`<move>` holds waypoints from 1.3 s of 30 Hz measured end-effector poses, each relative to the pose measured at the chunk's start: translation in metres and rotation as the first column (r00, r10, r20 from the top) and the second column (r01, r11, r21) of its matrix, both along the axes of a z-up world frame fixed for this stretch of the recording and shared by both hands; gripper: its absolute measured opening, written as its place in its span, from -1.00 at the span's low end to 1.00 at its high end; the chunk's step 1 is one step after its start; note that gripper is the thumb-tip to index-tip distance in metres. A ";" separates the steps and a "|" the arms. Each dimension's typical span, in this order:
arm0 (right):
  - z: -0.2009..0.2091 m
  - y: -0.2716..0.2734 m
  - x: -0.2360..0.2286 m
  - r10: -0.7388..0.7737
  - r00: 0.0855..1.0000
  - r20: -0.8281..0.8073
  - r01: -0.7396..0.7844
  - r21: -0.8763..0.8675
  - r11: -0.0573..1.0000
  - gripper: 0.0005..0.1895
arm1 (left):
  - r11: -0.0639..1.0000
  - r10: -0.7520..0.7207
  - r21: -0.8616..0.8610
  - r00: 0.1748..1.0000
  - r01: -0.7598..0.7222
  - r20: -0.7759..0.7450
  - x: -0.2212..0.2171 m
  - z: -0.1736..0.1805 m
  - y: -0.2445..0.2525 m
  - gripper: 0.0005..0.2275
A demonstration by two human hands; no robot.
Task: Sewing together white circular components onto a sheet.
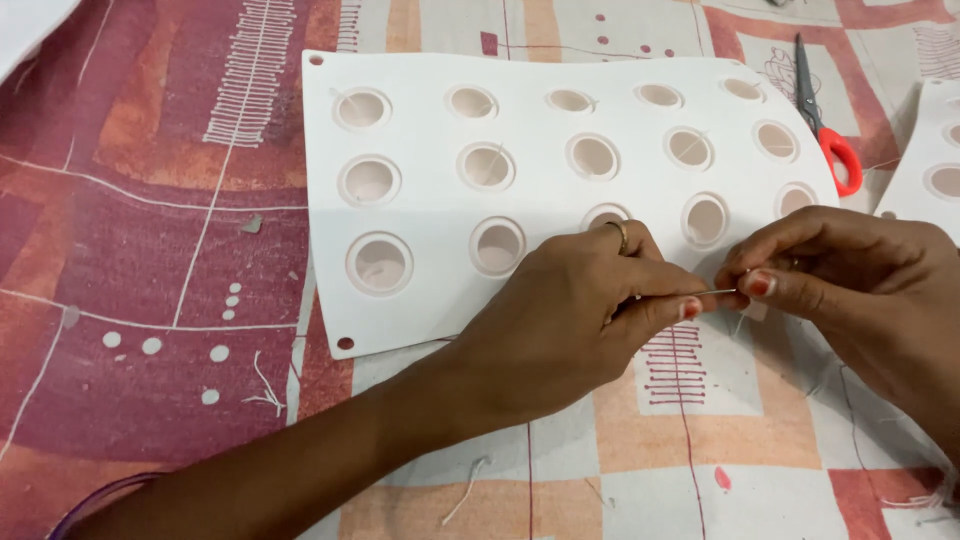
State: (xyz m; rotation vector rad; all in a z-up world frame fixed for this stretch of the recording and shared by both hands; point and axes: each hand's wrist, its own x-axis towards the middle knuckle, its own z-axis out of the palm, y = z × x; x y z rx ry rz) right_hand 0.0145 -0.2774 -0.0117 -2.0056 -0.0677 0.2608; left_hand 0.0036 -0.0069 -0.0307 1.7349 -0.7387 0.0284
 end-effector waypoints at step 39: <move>-0.023 -0.024 -0.012 -0.180 0.981 -0.076 0.184 0.039 0.982 -0.86 | 0.997 -0.056 -0.055 0.998 0.058 0.033 0.001 -0.008 0.007 -0.90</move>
